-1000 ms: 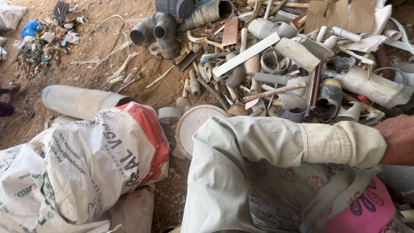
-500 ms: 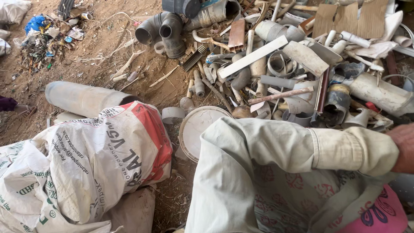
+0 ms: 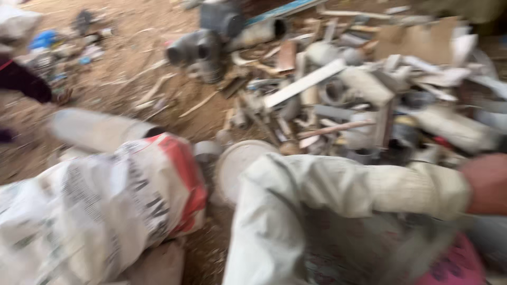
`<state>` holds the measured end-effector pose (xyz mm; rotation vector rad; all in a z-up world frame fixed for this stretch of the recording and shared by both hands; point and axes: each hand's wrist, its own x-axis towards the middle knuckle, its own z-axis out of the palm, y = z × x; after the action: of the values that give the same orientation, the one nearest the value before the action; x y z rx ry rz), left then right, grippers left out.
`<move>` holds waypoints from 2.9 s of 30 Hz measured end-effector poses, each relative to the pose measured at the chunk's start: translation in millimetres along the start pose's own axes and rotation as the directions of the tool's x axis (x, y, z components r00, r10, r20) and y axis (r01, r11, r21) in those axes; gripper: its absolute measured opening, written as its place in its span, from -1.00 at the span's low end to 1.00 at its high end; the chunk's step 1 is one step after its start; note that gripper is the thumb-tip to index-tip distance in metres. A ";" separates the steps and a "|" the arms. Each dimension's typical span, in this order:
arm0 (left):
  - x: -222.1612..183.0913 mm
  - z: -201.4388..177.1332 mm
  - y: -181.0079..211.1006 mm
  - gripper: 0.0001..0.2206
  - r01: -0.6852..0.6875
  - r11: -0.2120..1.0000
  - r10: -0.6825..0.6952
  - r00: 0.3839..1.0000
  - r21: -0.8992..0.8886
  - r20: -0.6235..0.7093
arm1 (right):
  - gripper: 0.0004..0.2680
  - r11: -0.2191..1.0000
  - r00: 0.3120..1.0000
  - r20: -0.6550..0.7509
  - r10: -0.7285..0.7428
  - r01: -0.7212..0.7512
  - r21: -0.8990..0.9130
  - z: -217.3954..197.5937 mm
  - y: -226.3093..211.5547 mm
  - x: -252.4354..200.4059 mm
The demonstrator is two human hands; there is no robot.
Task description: The person saws through white plastic pipes using a handheld saw, repeatedly filing down the edges of the cut pipes while sitting among a large pile of scrap PVC materials.
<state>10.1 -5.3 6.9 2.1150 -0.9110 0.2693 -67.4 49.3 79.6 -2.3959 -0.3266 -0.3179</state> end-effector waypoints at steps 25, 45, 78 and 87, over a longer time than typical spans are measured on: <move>-18.7 -156.9 120.7 -0.49 0.014 0.999 -0.003 0.973 -0.048 0.229 | -0.80 0.932 0.912 -0.286 0.293 -0.340 -0.130 -143.9 65.5 -106.8; -21.0 -153.6 114.4 -0.50 -0.044 0.999 0.043 0.960 -0.001 0.278 | -0.80 0.960 0.935 -0.322 0.146 -0.213 -0.181 -147.6 46.9 -115.5; -26.9 -150.3 130.7 -0.49 0.005 0.984 -0.072 0.925 0.177 0.373 | -0.80 0.960 0.914 -0.351 0.202 -0.256 -0.113 -135.5 54.8 -127.9; -38.8 -136.8 106.5 -0.45 -0.335 0.940 0.341 0.930 0.070 -0.135 | -0.85 0.946 0.891 -0.339 0.302 -0.323 -0.005 -134.0 52.4 -120.5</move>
<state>-75.9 71.9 141.8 1.9402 -1.1894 0.6183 -182.6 -96.0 108.5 -2.3515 0.2287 -0.5797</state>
